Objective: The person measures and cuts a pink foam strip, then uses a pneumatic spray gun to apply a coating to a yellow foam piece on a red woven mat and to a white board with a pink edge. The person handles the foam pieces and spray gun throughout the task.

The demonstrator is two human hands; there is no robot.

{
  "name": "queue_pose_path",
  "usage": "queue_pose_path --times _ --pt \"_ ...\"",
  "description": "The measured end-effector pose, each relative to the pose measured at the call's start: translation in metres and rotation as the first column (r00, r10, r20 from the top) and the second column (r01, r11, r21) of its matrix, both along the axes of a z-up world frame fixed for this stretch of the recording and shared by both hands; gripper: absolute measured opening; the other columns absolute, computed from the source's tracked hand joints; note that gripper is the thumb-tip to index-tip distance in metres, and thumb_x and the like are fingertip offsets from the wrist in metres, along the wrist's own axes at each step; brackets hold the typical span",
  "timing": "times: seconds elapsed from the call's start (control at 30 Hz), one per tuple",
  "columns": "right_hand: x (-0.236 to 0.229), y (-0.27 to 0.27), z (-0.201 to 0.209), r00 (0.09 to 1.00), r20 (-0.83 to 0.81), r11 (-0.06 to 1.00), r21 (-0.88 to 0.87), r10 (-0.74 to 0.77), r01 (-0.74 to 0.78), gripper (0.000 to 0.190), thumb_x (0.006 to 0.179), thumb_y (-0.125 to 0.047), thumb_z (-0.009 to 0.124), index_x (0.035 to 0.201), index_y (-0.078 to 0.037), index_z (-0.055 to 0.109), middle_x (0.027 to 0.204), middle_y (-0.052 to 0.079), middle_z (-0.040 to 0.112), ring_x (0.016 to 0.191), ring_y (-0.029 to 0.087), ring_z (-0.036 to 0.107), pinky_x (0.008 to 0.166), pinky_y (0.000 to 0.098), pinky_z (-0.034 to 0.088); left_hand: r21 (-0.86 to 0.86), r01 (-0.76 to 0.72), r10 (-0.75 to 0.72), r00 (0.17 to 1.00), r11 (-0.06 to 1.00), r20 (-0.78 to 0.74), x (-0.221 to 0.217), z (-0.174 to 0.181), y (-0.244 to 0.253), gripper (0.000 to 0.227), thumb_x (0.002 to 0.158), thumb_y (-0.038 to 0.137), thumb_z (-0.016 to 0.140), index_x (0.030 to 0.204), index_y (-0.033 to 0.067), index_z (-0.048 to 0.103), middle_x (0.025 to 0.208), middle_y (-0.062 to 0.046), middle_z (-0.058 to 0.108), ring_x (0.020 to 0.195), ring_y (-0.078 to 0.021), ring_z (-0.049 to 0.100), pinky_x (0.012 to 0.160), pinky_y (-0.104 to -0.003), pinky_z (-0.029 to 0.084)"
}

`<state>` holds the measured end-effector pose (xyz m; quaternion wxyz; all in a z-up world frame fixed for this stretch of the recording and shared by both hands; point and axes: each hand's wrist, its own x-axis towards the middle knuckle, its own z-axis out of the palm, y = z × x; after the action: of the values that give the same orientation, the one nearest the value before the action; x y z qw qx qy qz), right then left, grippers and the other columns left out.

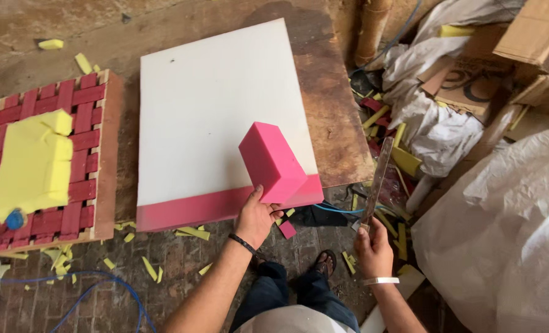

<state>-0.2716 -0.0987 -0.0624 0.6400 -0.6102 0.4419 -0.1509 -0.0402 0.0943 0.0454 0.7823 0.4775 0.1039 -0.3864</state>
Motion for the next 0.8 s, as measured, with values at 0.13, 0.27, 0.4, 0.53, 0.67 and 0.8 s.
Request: queue_pose_path --times 0.13,0.27,0.4,0.53,0.67,0.8 --pt "0.036 0.009 0.011 0.982 0.162 0.988 0.110 0.093 -0.112 0.032 0.100 -0.020 0.060 0.124 -0.003 0.045 0.088 0.009 0.070 0.065 0.018 0.066 0.055 0.0306 0.051 0.061 -0.109 0.108 0.994 0.992 0.020 0.002 0.003 0.034 0.047 0.088 0.045 0.069 0.120 0.0129 0.060 0.109 -0.008 0.068 0.098 -0.0216 0.063 0.084 -0.039 0.050" --pt "0.051 0.021 0.018 0.976 0.179 0.972 0.173 0.125 -0.157 0.030 0.101 -0.019 0.059 0.123 -0.005 0.044 0.087 0.011 0.070 0.066 0.019 0.068 0.056 0.0308 0.053 0.044 -0.159 0.157 0.986 0.986 0.051 0.003 0.009 0.070 0.047 0.085 0.039 0.073 0.121 0.0136 0.059 0.116 -0.005 0.066 0.106 -0.0204 0.062 0.087 -0.038 0.052" --pt "0.059 0.034 0.013 0.964 0.186 0.945 0.232 0.190 -0.231 0.028 0.099 -0.019 0.060 0.119 -0.006 0.047 0.087 0.010 0.070 0.070 0.017 0.070 0.056 0.0323 0.059 0.005 -0.171 0.170 0.979 0.985 0.112 0.002 0.011 0.107 0.046 0.083 0.032 0.080 0.117 0.0119 0.057 0.114 -0.005 0.064 0.108 -0.0219 0.062 0.086 -0.042 0.054" --pt "0.073 0.061 0.003 0.946 0.134 0.908 0.270 0.296 -0.322 0.024 0.104 -0.023 0.061 0.120 -0.007 0.054 0.081 0.016 0.067 0.061 0.025 0.060 0.053 0.0360 0.050 0.041 -0.199 0.191 0.970 0.979 0.149 0.001 0.014 0.145 0.048 0.081 0.033 0.078 0.121 0.0158 0.059 0.114 -0.003 0.063 0.104 -0.0198 0.059 0.080 -0.039 0.050" --pt "0.091 0.103 0.012 0.893 0.292 0.838 0.336 0.342 -0.431 0.021 0.105 -0.022 0.060 0.118 -0.007 0.054 0.088 0.011 0.066 0.071 0.020 0.065 0.058 0.0379 0.056 -0.035 -0.282 0.284 0.955 0.959 0.085 -0.002 0.021 0.189 0.047 0.079 0.033 0.076 0.118 0.0150 0.059 0.115 -0.005 0.065 0.106 -0.0228 0.062 0.082 -0.041 0.052" --pt "0.097 0.153 0.039 0.828 0.324 0.803 0.251 0.457 -0.541 0.019 0.103 -0.022 0.055 0.117 -0.009 0.053 0.104 0.011 0.077 0.087 0.018 0.075 0.071 0.0373 0.061 -0.110 -0.331 0.341 0.936 0.937 0.092 -0.012 0.032 0.244 0.047 0.078 0.030 0.075 0.118 0.0117 0.059 0.117 -0.008 0.065 0.108 -0.0253 0.063 0.086 -0.044 0.053"
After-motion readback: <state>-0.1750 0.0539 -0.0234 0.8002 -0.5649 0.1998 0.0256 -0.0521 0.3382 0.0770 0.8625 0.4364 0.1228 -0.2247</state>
